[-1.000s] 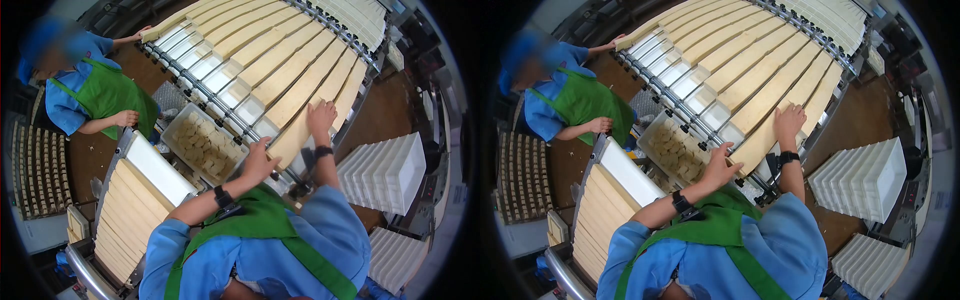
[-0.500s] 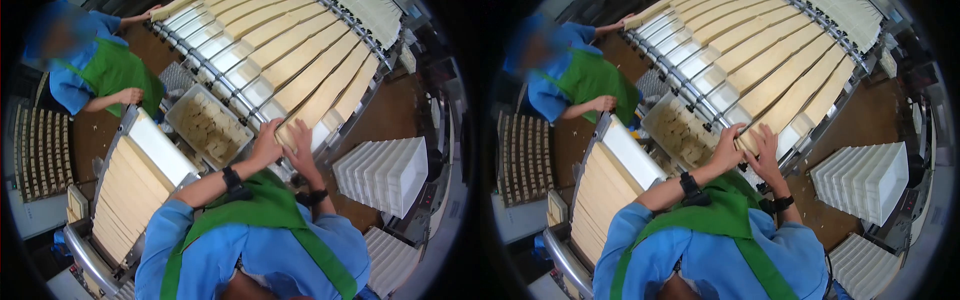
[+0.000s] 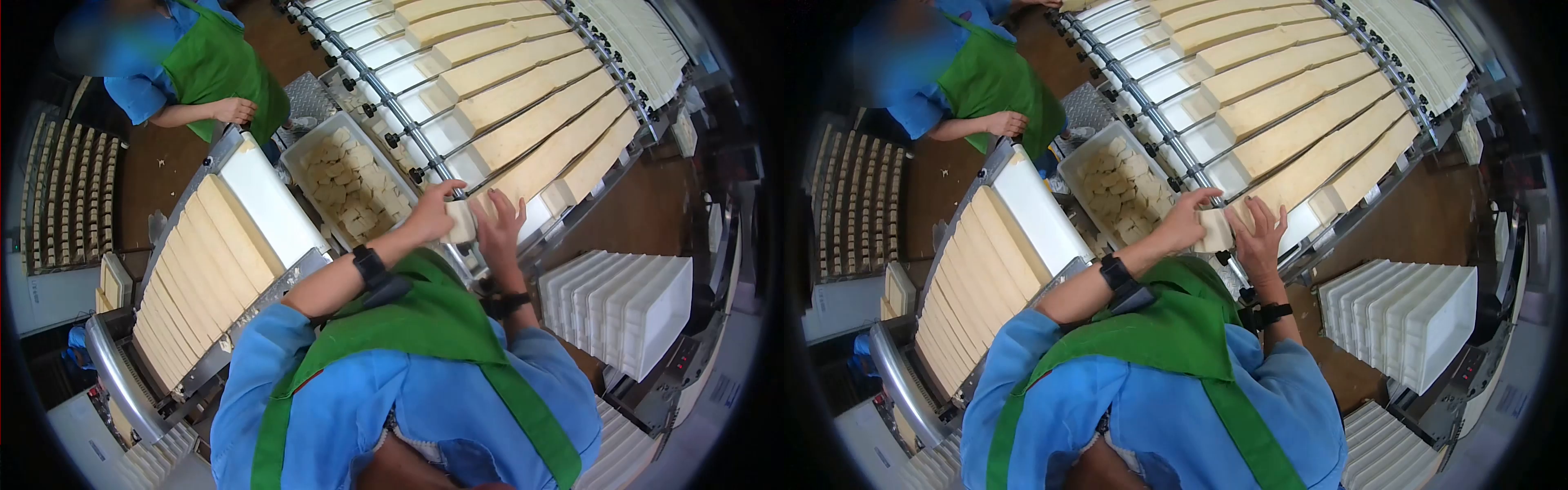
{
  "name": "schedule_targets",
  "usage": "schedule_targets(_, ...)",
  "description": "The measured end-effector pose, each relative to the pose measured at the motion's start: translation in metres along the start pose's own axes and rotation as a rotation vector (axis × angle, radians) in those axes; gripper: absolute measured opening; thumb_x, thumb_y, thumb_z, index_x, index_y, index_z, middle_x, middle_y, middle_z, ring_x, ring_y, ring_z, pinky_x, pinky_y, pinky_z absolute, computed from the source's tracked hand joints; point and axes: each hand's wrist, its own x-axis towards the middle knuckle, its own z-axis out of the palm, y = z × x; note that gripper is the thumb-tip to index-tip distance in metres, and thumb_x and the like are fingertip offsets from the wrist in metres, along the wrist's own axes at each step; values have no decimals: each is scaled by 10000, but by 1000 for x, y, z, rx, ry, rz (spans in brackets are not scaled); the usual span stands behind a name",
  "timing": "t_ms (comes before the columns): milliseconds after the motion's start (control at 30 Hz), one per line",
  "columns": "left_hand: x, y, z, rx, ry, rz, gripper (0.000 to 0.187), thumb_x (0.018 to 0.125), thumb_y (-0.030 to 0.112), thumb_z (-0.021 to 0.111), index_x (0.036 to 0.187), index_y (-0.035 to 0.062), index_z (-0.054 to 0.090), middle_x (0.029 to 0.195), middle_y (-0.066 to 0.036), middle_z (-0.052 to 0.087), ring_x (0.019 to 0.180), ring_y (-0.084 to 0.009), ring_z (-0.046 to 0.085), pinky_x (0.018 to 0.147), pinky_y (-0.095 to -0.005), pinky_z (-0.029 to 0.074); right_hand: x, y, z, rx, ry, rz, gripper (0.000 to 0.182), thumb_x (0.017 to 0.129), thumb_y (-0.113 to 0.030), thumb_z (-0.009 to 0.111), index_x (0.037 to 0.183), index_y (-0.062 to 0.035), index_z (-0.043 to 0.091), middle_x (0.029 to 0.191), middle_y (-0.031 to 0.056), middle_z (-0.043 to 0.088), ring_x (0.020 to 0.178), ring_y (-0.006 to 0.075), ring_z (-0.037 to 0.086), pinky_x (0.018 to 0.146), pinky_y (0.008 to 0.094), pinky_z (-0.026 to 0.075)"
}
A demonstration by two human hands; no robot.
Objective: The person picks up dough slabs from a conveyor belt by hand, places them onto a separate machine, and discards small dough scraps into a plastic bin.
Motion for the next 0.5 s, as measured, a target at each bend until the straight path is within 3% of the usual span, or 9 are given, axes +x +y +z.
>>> schedule_targets(33,-1,-8,-10,-96,-20,-49,758,722,-156,642,1428,118,623,1271,-119,567,1140,-295,658,969,-372,569,2,-2,-1,-26,8,-29,498,846,-20,722,1305,-209,751,1484,140,577,1417,321,546,1248,651,207)
schedule_targets(67,-5,-15,-18,-257,86,-15,708,723,-182,639,1385,69,654,1230,-82,618,1053,-223,682,904,-325,590,2,0,1,-33,5,-29,494,832,-43,739,1289,-230,764,1483,122,576,1419,308,542,1250,653,207)
schedule_targets(200,-9,-34,-68,-436,583,-110,654,772,-186,617,1396,8,629,1227,-109,698,1064,-214,694,915,-342,586,2,5,4,-19,26,-15,452,804,-104,789,1224,-270,801,1459,87,589,1415,285,541,1255,652,211)
schedule_targets(300,1,-80,-101,-551,772,-172,628,808,-131,644,1415,31,620,1227,-106,711,1048,-220,695,932,-325,575,7,1,-2,19,48,-3,412,791,-153,849,1183,-274,806,1430,85,606,1399,286,554,1251,644,229)
schedule_targets(400,6,-142,-134,-93,714,-477,610,826,53,729,1422,41,598,1439,-274,499,1301,-400,567,1123,-414,475,6,5,3,-15,75,-22,404,781,-190,879,1168,-277,800,1420,87,613,1390,284,561,1247,643,241)
schedule_targets(467,-14,-125,-136,120,715,-566,666,837,181,769,1459,58,566,1503,-321,367,1365,-474,478,1187,-448,416,4,7,4,-22,79,-27,405,781,-197,880,1170,-277,798,1416,87,616,1388,280,564,1249,640,242)
schedule_targets(500,-22,-127,-137,191,709,-547,657,844,190,771,1455,59,565,1491,-318,388,1348,-473,492,1178,-445,427,5,6,3,-25,82,-28,406,782,-201,881,1172,-277,797,1414,87,617,1386,278,565,1250,639,242)
